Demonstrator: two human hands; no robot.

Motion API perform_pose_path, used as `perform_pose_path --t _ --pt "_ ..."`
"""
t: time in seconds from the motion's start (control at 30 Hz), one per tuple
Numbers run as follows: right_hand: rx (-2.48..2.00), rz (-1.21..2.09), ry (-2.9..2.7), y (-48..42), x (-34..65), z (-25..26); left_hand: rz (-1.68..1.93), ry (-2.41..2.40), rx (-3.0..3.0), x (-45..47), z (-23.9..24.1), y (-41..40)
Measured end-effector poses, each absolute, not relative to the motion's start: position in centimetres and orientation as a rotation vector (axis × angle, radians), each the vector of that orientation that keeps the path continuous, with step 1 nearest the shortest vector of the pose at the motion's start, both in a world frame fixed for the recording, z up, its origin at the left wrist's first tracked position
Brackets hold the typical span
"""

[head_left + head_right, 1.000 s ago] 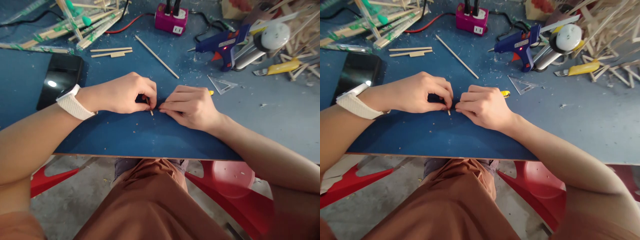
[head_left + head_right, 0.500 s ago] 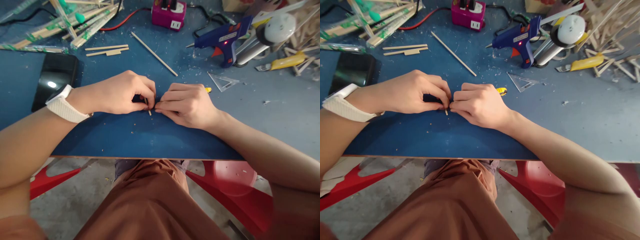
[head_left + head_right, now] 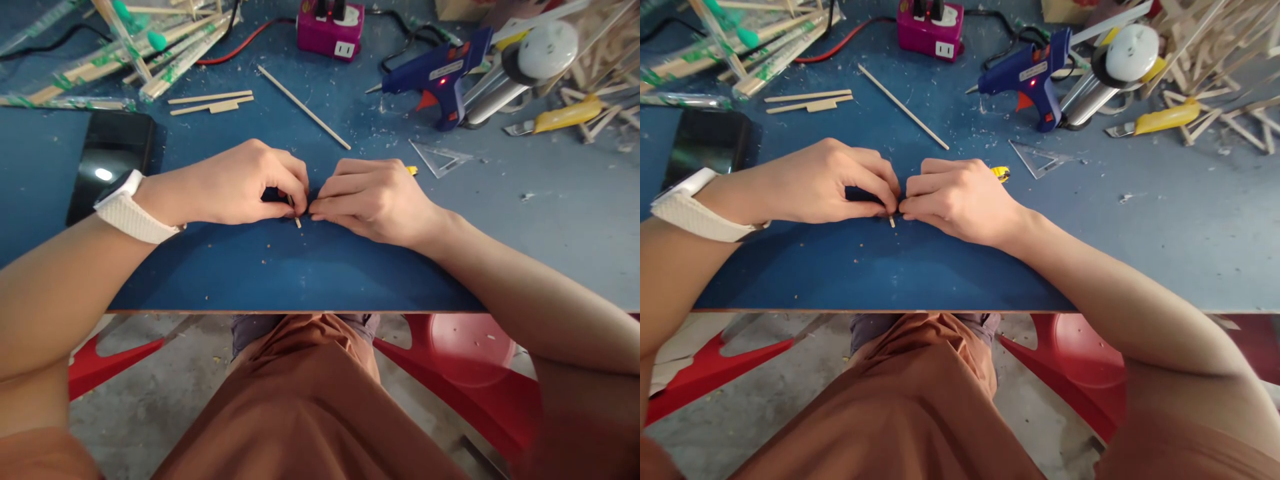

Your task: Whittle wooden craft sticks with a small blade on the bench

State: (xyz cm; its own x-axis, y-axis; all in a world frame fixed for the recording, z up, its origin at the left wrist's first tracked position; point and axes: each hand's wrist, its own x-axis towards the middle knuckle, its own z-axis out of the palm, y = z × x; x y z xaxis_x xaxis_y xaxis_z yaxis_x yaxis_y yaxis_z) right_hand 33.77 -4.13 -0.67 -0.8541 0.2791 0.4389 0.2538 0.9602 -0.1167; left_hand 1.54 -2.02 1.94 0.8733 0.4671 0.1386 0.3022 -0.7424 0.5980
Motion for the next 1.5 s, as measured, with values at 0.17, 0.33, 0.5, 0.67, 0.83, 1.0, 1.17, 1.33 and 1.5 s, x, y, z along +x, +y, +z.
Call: perform_pose_path --t 0.17,0.33,0.5,0.67,0.83,1.0,1.17,1.33,1.5 --pt "-0.340 0.148 -2.673 -3.6 34.5 -0.3 0.393 0.538 2.461 1.5 1.8 -1.8" --pt "-0.333 0.065 -2.643 -4.1 33.4 -0.8 0.400 0.532 2.465 1.6 1.8 -1.8" --pt "-0.336 0.132 -2.695 -3.9 34.2 -0.1 0.377 0.551 2.443 1.6 1.8 -1.8" --pt "-0.374 0.035 -2.660 -4.4 34.0 -0.4 0.378 0.558 2.434 1.7 1.7 -1.8" --pt "-0.340 0.087 -2.708 -4.1 34.2 -0.1 0.380 0.566 2.417 1.8 1.6 -1.9" --pt "-0.347 0.063 -2.699 -3.9 34.1 0.0 0.387 0.549 2.418 1.8 1.2 -1.6" --pt "-0.296 0.022 -2.736 -4.1 33.8 0.1 0.398 0.564 2.412 1.8 1.1 -1.7" --pt "-0.376 -0.016 -2.807 -3.3 36.3 1.0 0.368 0.561 2.433 1.8 1.4 -2.2" --pt "-0.399 0.052 -2.751 -2.9 37.8 0.9 0.357 0.550 2.481 1.7 1.6 -2.5"
